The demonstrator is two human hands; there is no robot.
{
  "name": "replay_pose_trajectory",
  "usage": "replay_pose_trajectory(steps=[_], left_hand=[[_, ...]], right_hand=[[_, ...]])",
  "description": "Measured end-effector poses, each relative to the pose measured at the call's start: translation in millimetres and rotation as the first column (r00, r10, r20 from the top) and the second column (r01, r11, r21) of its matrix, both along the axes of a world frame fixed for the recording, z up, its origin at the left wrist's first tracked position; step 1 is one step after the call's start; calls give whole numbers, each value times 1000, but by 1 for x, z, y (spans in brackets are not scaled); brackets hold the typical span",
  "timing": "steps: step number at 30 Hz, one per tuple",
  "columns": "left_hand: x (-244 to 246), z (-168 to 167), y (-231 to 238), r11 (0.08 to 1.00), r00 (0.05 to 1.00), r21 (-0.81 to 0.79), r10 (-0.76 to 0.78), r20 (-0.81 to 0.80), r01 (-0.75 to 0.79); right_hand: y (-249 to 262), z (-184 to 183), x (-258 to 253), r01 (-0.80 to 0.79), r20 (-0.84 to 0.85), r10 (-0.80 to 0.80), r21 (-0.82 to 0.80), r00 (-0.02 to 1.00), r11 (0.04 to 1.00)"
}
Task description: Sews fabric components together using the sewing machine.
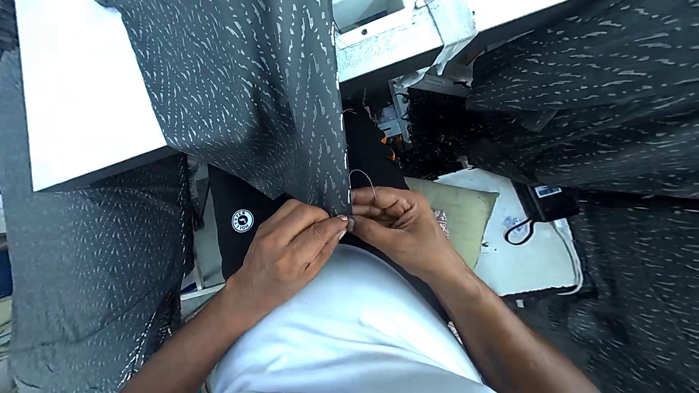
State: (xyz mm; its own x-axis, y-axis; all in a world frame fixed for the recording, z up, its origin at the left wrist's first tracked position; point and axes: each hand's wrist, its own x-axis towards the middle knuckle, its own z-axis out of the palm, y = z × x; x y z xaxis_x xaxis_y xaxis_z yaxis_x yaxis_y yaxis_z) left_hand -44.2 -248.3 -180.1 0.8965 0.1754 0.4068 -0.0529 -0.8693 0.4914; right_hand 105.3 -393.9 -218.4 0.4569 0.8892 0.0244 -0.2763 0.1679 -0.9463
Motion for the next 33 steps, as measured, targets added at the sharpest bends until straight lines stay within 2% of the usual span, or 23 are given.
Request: replay_pose_trajectory(steps=[3,5,8,9,10,11,12,14,16,17,20,22,23,25,27,31,33], left_hand=[[-1,1,-2,999,1000,34,-15,-26,16],[-2,2,-2,997,994,5,-73,-78,74],[5,14,22,943,960,-246,-256,-111,223],[9,20,39,932,972,-303,-228,-61,200],[13,29,60,945,995,-312,-103,-2,97],[17,37,83,958,995,-276,93,41,-78],[19,44,111,936,954,-211,296,47,-280],[19,49,165,811,810,-41,577,-106,-584],[22,39,207,725,685,88,677,-268,-683],[25,31,220,711,651,136,692,-312,-690],[34,16,226,708,623,188,695,-359,-681],[36,14,224,711,656,115,690,-306,-694],[33,16,223,707,677,14,683,-273,-707],[24,27,224,640,701,-294,682,-208,-710],[18,36,229,574,704,-478,695,-145,-665],[28,52,220,581,737,-556,671,-88,-595],[32,53,218,554,728,-591,680,-86,-586]], right_hand=[[-5,1,0,-10,39,11,-9,999,1000],[-2,-1,3,-39,4,39,22,999,999],[11,-8,13,-55,-142,62,53,988,997],[14,-9,18,-89,-181,105,96,978,991],[14,-9,24,-131,-218,164,157,962,979],[15,-9,30,-177,-244,226,209,943,962],[16,-11,34,-208,-260,263,220,929,953],[21,-21,38,-178,-237,186,58,953,982],[30,-33,39,-81,-144,64,-115,987,990],[34,-38,40,-48,-103,34,-142,994,989],[35,-48,38,-76,26,79,-97,997,992],[29,-47,38,-168,69,170,-30,983,985],[24,-42,40,-234,41,233,32,972,972],[16,-33,45,-320,-43,328,124,944,939],[13,-39,48,-302,-64,310,106,949,947],[11,-43,54,-324,-66,330,85,942,942],[14,-41,51,-318,-42,321,58,946,946]])
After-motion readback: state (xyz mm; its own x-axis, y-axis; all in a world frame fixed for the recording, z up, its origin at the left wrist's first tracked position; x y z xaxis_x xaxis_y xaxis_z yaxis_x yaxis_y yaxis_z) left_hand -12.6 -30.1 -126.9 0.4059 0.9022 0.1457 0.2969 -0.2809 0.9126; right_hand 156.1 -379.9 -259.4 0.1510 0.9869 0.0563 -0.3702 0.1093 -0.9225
